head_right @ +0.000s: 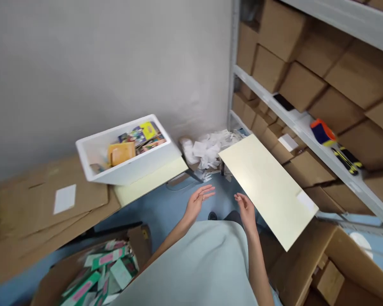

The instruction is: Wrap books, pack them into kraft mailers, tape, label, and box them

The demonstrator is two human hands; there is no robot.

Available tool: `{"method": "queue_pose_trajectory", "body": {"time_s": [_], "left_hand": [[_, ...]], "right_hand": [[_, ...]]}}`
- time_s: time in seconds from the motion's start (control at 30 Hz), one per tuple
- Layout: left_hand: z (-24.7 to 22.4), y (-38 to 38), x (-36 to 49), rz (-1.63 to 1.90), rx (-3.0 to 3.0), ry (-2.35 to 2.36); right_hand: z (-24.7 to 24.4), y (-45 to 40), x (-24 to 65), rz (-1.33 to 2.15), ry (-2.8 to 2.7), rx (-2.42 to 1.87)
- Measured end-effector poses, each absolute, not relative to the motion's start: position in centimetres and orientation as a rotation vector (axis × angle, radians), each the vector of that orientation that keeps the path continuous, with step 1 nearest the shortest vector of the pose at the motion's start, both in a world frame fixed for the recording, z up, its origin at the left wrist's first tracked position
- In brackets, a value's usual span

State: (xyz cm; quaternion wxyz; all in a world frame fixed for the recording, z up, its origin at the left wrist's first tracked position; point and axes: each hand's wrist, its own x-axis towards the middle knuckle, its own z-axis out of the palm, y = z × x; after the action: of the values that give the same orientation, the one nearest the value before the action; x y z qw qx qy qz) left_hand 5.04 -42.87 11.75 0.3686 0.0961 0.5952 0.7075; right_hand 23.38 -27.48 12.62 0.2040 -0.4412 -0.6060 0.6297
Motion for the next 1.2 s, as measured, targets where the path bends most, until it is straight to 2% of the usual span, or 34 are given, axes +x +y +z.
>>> {"method": "queue_pose_trajectory", "body": {"time_s": [0.13,0.53,0.7,0.87,1.2], "left_hand": [[12.3,-46.8,1.4,1.993,0.023,1.618],[13.8,-52.0,-10.8,2.155,-0.531,1.892],[14.2,-51.6,-14.7,2.185,-0.675,1.952],[13.9,-50.9,-17.1,2.150,-0.761,2.016],[12.8,-54.2,-24.5,2.041,-0.597,2.251]], "right_hand": [[14.3,-27.3,13.8,1.882,-1.953,-1.019],[13.8,-28.3,-8.6,2.229,-2.325,-0.561],[13.4,-27.6,-14.7,2.389,-2.510,-0.301],[12.5,-26.2,-19.8,2.379,-2.697,-0.172],[13.2,-30.1,-25.4,2.444,-2.592,-0.195]]}}
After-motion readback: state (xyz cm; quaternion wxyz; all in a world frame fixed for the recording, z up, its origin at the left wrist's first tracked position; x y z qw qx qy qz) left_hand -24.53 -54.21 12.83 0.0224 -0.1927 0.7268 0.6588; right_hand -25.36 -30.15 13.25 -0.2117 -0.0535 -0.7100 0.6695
